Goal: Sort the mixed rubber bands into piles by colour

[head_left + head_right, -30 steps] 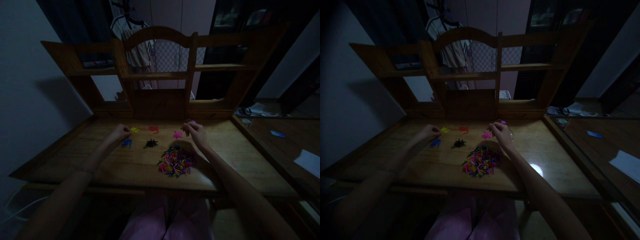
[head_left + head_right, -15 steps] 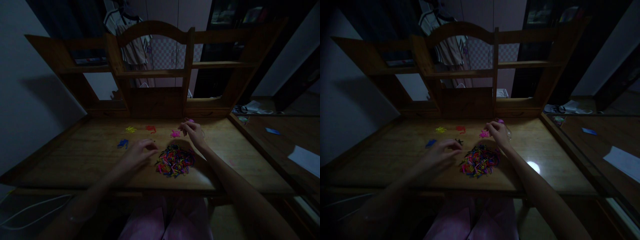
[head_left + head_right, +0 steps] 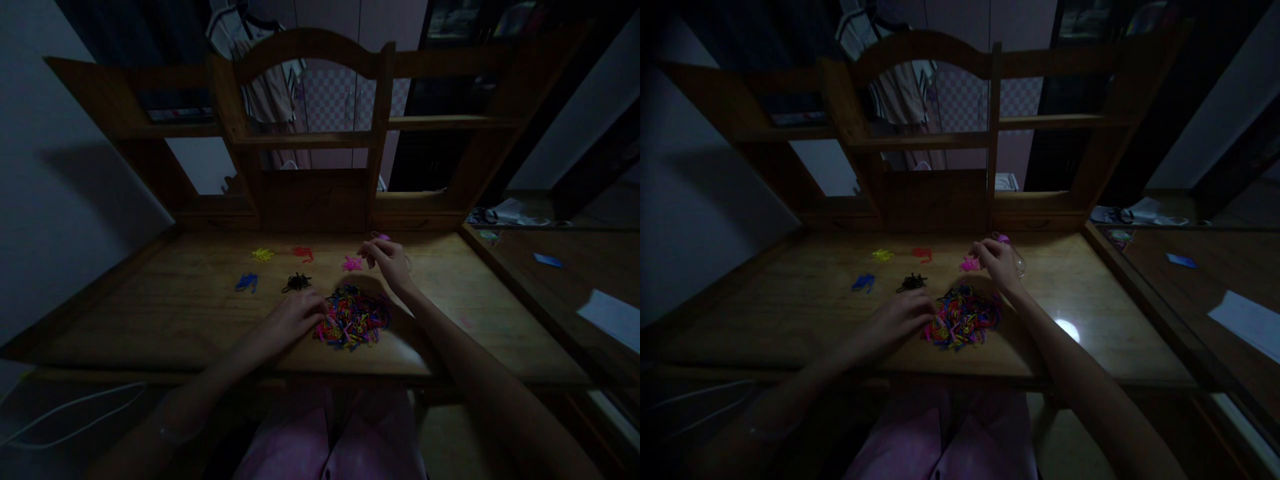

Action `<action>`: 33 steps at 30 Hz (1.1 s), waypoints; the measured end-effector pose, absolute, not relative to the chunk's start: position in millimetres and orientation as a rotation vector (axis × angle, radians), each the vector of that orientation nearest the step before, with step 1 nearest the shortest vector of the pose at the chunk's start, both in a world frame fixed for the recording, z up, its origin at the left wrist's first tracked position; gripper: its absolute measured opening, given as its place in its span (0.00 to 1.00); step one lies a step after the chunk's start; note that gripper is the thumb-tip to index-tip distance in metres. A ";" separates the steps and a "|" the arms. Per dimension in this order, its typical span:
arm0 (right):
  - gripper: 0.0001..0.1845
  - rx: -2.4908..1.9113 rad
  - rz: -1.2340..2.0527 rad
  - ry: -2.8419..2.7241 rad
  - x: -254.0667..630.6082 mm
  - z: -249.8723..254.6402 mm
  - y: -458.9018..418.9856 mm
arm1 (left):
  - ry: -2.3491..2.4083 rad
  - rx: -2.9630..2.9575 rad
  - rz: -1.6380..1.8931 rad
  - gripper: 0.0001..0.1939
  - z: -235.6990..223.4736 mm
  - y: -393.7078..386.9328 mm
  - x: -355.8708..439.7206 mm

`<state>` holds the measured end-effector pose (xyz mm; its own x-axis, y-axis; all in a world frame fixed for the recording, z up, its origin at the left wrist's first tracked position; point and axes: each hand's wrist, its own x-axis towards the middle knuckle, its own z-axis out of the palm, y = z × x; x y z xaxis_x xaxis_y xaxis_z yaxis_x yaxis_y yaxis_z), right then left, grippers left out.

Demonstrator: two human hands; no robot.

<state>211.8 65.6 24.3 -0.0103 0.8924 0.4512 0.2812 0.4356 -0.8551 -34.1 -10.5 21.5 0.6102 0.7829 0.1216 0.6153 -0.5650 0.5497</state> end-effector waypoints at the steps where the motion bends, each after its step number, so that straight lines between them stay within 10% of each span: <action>1: 0.18 -1.070 0.673 -1.549 211.7 23.8 65.9 | 1.118 2.372 0.510 0.07 24.2 -11.3 -33.7; 33: 0.18 -1.066 0.652 -1.539 209.9 26.6 66.2 | 0.769 2.715 0.268 0.05 41.4 -7.3 -9.1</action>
<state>209.9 66.2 26.6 0.0045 0.8859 0.4638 0.2834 0.4437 -0.8502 -9.1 -7.3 41.4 0.8387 0.5362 0.0951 0.4788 -0.8094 0.3401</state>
